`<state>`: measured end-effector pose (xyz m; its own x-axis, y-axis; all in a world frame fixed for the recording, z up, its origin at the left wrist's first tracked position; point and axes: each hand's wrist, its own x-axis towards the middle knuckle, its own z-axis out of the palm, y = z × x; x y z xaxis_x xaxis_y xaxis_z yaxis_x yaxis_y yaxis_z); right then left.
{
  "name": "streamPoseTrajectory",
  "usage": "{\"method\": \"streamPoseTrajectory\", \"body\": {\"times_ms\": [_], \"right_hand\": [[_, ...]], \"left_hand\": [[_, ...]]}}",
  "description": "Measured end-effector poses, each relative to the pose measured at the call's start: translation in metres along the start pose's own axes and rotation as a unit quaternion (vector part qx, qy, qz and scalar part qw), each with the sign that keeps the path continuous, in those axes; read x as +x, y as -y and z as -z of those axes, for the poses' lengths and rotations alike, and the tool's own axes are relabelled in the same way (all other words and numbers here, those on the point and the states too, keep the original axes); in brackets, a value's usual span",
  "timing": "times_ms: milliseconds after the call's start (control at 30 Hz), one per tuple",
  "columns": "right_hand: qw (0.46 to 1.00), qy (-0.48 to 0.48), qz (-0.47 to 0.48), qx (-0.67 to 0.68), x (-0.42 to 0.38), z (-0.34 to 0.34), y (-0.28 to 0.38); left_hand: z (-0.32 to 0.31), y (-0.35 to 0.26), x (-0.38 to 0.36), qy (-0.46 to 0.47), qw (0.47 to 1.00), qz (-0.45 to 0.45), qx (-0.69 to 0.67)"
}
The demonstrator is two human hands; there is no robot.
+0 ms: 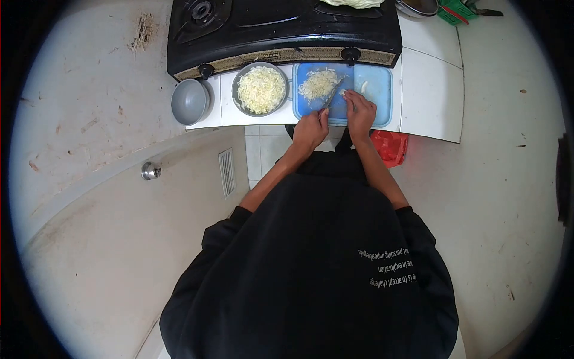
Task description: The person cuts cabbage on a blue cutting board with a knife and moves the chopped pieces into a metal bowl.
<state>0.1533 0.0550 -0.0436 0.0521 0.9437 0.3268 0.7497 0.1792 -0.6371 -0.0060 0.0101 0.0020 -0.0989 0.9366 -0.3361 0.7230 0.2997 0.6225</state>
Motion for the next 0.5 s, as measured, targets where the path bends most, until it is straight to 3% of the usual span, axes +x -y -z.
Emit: {"method": "streamPoseTrajectory", "body": {"times_ms": [500], "right_hand": [[1.000,0.003,-0.005,0.018,-0.0004,-0.0011,-0.0033]], "left_hand": [[-0.0008,-0.0096,-0.0076,0.056,0.997,-0.002,-0.045]]}}
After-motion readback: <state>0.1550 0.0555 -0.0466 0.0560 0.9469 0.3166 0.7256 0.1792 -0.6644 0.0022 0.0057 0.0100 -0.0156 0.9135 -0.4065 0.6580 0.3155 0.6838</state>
